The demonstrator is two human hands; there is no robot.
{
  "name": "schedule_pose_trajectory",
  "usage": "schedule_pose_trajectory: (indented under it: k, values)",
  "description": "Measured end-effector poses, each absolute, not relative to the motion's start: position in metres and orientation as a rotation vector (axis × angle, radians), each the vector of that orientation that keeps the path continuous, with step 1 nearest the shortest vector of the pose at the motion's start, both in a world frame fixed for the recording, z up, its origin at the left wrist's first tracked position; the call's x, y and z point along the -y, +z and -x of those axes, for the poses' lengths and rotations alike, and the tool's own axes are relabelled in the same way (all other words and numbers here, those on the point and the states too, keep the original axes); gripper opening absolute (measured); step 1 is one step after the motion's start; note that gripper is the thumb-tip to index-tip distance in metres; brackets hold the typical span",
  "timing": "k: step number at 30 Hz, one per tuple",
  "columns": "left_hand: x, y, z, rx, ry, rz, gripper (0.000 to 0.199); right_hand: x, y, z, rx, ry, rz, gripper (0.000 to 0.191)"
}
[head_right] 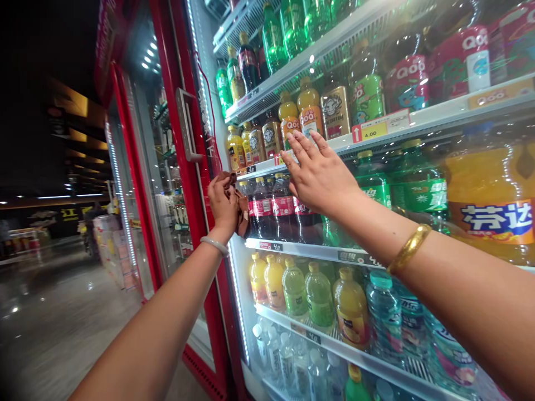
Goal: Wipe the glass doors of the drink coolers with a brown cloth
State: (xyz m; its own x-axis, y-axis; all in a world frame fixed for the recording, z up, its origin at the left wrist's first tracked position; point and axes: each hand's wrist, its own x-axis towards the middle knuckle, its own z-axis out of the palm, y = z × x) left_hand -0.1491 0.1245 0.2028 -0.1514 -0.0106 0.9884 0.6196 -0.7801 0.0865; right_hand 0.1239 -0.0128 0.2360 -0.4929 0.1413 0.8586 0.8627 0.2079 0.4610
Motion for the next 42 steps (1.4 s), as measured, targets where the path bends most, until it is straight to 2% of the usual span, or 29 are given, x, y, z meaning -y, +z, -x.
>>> schedule_pose_trajectory:
  k: [4, 9, 14, 17, 20, 24, 31, 37, 42]
  values:
    - [-0.121, 0.197, 0.139, 0.738, -2.041, 1.632, 0.024, 0.014, 0.235, -0.123, 1.788, -1.337, 0.945, 0.07]
    - [-0.102, 0.182, 0.103, 0.463, -1.812, 1.869, 0.033, 0.017, 0.236, -0.12, 1.782, -1.323, 1.003, 0.069]
    - [-0.113, 0.215, 0.118, 0.725, -2.166, 1.643, 0.024, 0.019, 0.237, -0.119, 1.787, -1.376, 1.056, 0.069]
    - [-0.112, 0.218, 0.121, 0.798, -2.214, 1.579, 0.024, 0.019, 0.237, -0.119, 1.788, -1.379, 1.083, 0.068]
    - [-0.101, 0.197, 0.11, 0.744, -2.115, 1.65, 0.026, 0.017, 0.237, -0.12, 1.781, -1.384, 1.066, 0.067]
    - [-0.098, 0.18, 0.115, 0.568, -1.799, 1.868, 0.036, 0.01, 0.237, -0.123, 1.761, -1.395, 0.98, 0.067]
    - [-0.105, 0.193, 0.123, 0.737, -1.981, 1.64, 0.035, 0.006, 0.236, -0.123, 1.753, -1.371, 0.925, 0.067]
    - [-0.09, 0.172, 0.1, 0.405, -1.634, 1.941, 0.04, 0.01, 0.236, -0.12, 1.761, -1.35, 0.958, 0.065]
    - [-0.101, 0.199, 0.111, 0.636, -2.024, 1.696, 0.027, 0.008, 0.238, -0.122, 1.754, -1.359, 0.979, 0.068]
